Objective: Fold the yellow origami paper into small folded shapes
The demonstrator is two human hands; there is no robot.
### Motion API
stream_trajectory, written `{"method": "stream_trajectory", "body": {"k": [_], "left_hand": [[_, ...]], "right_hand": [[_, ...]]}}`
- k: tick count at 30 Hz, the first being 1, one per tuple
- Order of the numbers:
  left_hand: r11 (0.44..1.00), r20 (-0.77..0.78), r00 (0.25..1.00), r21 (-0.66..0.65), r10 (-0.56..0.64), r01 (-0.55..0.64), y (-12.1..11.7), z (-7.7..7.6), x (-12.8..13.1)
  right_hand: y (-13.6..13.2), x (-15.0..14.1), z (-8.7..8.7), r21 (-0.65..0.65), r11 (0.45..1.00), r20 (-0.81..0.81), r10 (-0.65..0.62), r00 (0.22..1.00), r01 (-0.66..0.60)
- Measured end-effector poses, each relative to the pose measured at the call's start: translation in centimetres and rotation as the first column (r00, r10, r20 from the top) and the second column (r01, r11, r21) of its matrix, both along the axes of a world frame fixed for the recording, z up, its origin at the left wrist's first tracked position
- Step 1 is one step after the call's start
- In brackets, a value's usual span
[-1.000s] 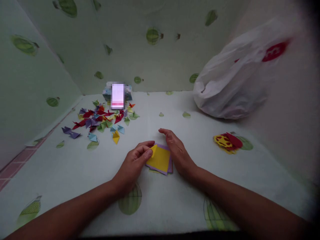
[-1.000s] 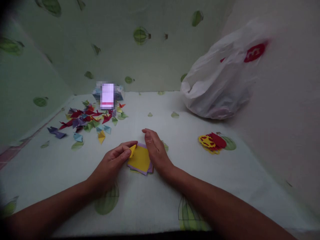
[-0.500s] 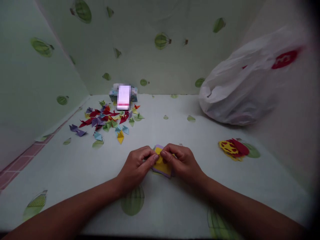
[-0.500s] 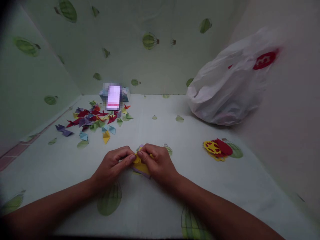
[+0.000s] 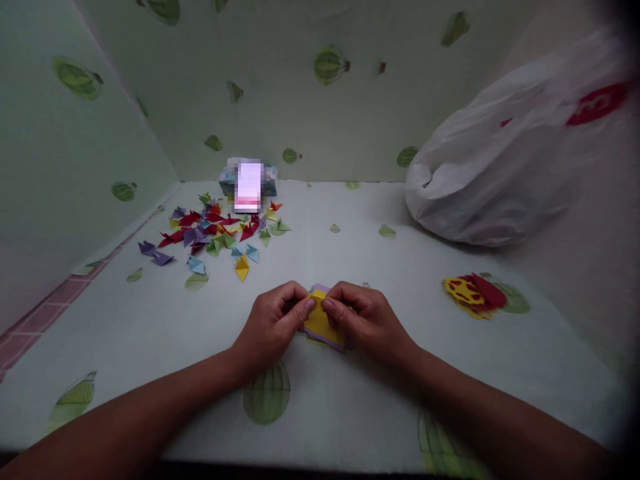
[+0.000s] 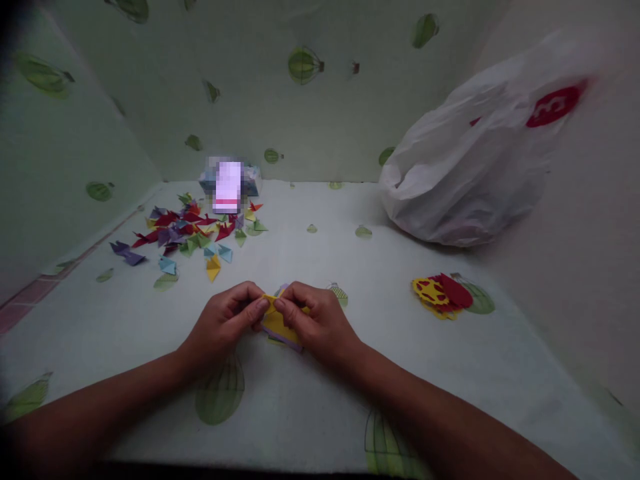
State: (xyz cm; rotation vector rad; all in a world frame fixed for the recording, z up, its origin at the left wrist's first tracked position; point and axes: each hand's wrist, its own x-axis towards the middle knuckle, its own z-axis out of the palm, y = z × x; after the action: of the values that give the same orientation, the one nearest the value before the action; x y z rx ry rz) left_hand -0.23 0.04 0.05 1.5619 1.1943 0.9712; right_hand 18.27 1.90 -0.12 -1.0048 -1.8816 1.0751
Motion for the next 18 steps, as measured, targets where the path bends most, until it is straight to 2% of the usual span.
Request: {"method": "stream_trajectory", "body": {"k": [4,6,9,11,15,18], "left_hand": [[0.995,0.064,0.996,-0.068,-0.065,0.07,0.13,-0.09,-0.1],[0.994,0.032,0.996,-0.066,-0.083,0.085,0.19,-0.04,-0.13],[0.992,-0.137,0.986,0.064,-0.097,0.106,0.29,0.16,-0.09],[0.985,-0.189,0.976,0.109,-0.112,0.134,0.32,0.28,0.03],[0.982,-0.016,0.985,-0.08,-0.173,0.171,0.22,0.36,0.21],[0.977,0.013,0.985,-0.122,-0.173,0.173,0.19,0.34,0.15]], "right_hand": [[-0.17,-0.06,0.05,0.054,0.998,0.021,-0.042,0.999,0.041],[-0.08,-0.04,0.16,0.081,0.996,0.043,-0.037,0.998,0.034],[0.14,0.0,0.3,0.058,0.998,0.044,0.018,0.999,-0.021],[0.17,0.01,0.28,0.061,0.997,0.044,0.036,0.998,-0.038],[-0.1,-0.05,-0.03,0.125,0.991,0.058,-0.053,0.997,0.046],[-0.15,-0.06,-0.22,0.084,0.995,0.05,-0.063,0.997,0.059]]}}
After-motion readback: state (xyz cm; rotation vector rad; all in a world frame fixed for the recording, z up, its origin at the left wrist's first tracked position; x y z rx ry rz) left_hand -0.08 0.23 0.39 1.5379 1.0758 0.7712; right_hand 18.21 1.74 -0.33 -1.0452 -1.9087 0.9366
